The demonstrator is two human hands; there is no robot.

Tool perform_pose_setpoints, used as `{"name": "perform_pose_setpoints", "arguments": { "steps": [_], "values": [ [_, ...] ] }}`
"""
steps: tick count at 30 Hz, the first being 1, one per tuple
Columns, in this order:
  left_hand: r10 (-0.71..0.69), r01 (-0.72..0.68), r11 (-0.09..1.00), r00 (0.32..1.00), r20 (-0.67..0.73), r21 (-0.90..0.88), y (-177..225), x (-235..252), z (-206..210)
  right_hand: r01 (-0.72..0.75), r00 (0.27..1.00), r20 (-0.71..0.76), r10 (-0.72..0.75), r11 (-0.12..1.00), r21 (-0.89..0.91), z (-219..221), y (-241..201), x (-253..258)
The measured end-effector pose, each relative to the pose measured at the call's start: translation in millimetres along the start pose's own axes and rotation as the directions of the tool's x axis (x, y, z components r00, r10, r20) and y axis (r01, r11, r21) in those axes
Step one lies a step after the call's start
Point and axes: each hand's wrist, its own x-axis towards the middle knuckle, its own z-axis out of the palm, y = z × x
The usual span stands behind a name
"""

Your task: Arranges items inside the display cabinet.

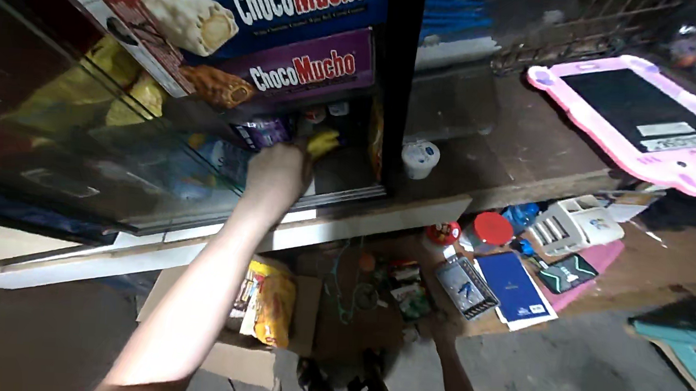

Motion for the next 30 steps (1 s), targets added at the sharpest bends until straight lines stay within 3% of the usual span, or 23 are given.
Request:
{"name": "perform_pose_setpoints", "arguments": {
  "steps": [2,5,6,8,10,11,12,13,16,19,22,25,28,30],
  "values": [
    [0.044,-0.052,0.997,0.989,-0.139,-0.057,-4,-20,-14,0.102,0.995,-0.012,-0.102,0.978,0.183,-5,-4,-22],
    [0.089,-0.15,0.976,0.935,-0.344,-0.157,-2,-78,-45,0.274,0.934,0.115,-0.339,0.884,0.379,-28,-42,-82],
    [0.08,-0.162,0.966,0.929,-0.36,-0.204,1,-101,-50,0.375,0.875,0.135,-0.464,0.828,0.417,-36,-57,-107],
    [0.11,-0.223,0.923,0.934,-0.341,-0.313,13,-136,-43,0.557,0.668,0.144,-0.73,0.618,0.555,-45,-80,-146],
    [0.208,-0.285,0.859,0.953,-0.218,-0.426,33,-153,-16,0.504,0.433,0.16,-0.887,0.386,0.773,-40,-94,-167],
    [0.252,-0.269,0.828,0.962,-0.102,-0.492,44,-158,3,0.4,0.368,0.183,-0.912,0.333,0.854,-36,-99,-175],
    [0.281,-0.206,0.8,0.958,0.048,-0.564,54,-161,22,0.292,0.37,0.203,-0.907,0.321,0.901,-31,-101,-180],
    [0.294,-0.108,0.775,0.934,0.203,-0.622,60,-163,44,0.219,0.437,0.221,-0.872,0.342,0.914,-27,-101,-182],
    [0.233,0.144,0.8,0.82,0.523,-0.582,59,-164,90,0.206,0.769,0.283,-0.573,0.641,0.739,-15,-96,-154],
    [0.12,0.216,0.84,0.82,0.56,-0.497,37,-161,93,0.183,0.93,0.213,-0.3,0.879,0.44,0,-59,-77],
    [0.057,0.186,0.847,0.9,0.431,-0.499,6,-163,92,0.159,0.972,0.133,-0.192,0.961,0.226,-1,-26,-9],
    [-0.029,0.242,0.856,0.905,0.425,-0.457,-19,-173,95,0.318,0.945,0.064,-0.321,0.947,0.051,-9,-26,15],
    [-0.116,0.334,0.834,0.884,0.453,-0.439,-30,-182,94,0.203,0.979,0.035,-0.2,0.961,-0.187,-6,-39,16],
    [-0.153,0.355,0.82,0.892,0.426,-0.45,-36,-189,92,0.12,0.993,0.009,-0.12,0.987,-0.108,-2,-52,-2]
  ]
}}
